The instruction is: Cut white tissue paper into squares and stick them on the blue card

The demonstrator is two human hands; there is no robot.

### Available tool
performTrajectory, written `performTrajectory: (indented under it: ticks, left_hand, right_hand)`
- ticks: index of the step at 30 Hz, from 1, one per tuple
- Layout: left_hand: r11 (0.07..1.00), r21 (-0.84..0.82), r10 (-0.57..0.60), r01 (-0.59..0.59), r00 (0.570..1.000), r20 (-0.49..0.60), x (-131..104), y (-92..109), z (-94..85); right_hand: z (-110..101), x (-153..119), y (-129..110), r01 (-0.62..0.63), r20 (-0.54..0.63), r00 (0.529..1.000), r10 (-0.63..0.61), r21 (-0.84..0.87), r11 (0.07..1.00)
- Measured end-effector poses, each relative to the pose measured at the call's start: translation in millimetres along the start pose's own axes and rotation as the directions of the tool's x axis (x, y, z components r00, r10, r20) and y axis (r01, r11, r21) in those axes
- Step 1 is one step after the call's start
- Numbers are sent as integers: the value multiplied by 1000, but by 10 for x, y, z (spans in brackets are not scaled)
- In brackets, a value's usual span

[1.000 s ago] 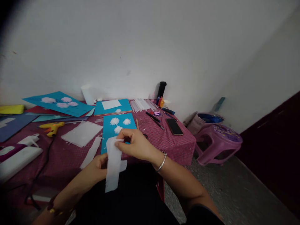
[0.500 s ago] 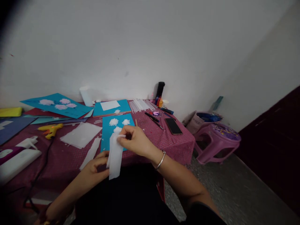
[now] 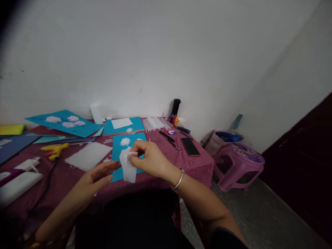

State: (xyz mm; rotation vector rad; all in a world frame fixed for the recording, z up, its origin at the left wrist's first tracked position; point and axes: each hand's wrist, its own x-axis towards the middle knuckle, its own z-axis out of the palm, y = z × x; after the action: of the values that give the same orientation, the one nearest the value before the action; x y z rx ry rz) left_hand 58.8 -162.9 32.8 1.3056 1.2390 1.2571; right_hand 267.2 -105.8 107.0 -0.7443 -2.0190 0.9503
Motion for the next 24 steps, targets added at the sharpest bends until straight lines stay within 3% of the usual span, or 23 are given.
performTrajectory:
  ticks: [3, 7, 13, 19, 24]
  left_hand:
    - [966, -259, 41, -12, 994, 105, 46, 187, 152]
    - [951, -311, 49, 10, 982, 183, 102, 191, 344]
    - [942, -335, 7, 36, 992, 124, 51, 70, 432]
    - [966, -255, 20, -32, 999, -47, -40, 28, 472]
    - [922, -388, -40, 9, 997, -72, -17, -24, 529]
  right_hand:
    - [17, -8, -19, -14, 1, 1000, 14, 22, 1000]
    - [38, -30, 26, -41, 16, 999, 40, 26, 999]
    - [71, -52, 85, -35, 10, 999, 35, 42, 999]
    - [160, -64, 106, -39, -4, 999, 39, 72, 997]
    - [204, -84, 153, -46, -3, 999, 46, 71, 996]
